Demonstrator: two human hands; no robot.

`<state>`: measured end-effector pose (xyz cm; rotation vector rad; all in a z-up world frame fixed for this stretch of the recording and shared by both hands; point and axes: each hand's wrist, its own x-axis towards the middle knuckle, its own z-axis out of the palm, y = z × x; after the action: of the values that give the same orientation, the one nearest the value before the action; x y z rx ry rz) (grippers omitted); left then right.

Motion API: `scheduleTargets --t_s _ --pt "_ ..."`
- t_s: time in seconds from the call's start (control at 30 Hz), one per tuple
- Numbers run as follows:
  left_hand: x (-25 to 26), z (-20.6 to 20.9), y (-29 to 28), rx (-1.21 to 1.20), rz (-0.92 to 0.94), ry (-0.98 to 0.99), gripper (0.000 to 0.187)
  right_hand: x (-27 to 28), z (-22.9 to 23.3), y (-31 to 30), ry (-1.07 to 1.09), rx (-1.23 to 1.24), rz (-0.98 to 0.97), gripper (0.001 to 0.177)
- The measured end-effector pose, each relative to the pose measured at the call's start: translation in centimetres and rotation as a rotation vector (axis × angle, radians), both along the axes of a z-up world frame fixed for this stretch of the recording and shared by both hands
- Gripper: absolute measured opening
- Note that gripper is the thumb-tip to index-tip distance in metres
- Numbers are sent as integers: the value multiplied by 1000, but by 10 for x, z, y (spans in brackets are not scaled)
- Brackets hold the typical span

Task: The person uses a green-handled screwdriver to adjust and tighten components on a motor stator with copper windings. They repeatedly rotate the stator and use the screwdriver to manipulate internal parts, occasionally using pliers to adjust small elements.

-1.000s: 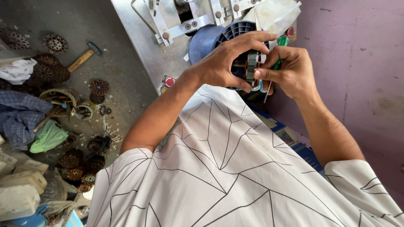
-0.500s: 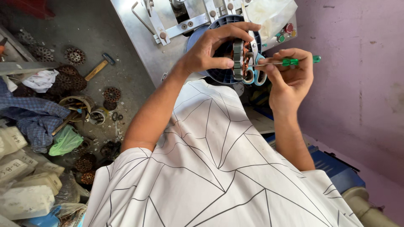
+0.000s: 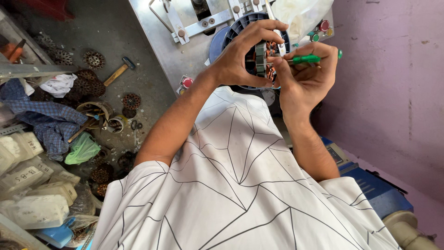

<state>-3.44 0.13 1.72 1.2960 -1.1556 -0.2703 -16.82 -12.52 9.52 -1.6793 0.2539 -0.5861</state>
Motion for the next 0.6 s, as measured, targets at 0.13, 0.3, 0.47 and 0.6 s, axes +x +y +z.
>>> scheduleTargets --t_s 0.13,0.3,0.47,0.6 --pt "-2 -3 0 -31 19 -57 74 -8 2 7 23 -127 -36 38" --pt "-3 -7 -2 -7 38 -64 65 -11 4 22 2 -386 -76 33" --pt "-5 -6 -3 8 63 -76 59 -11 1 25 -10 -708 -157 38" --pt "-3 -4 -2 0 51 -72 65 -13 4 18 -55 -588 -20 35"
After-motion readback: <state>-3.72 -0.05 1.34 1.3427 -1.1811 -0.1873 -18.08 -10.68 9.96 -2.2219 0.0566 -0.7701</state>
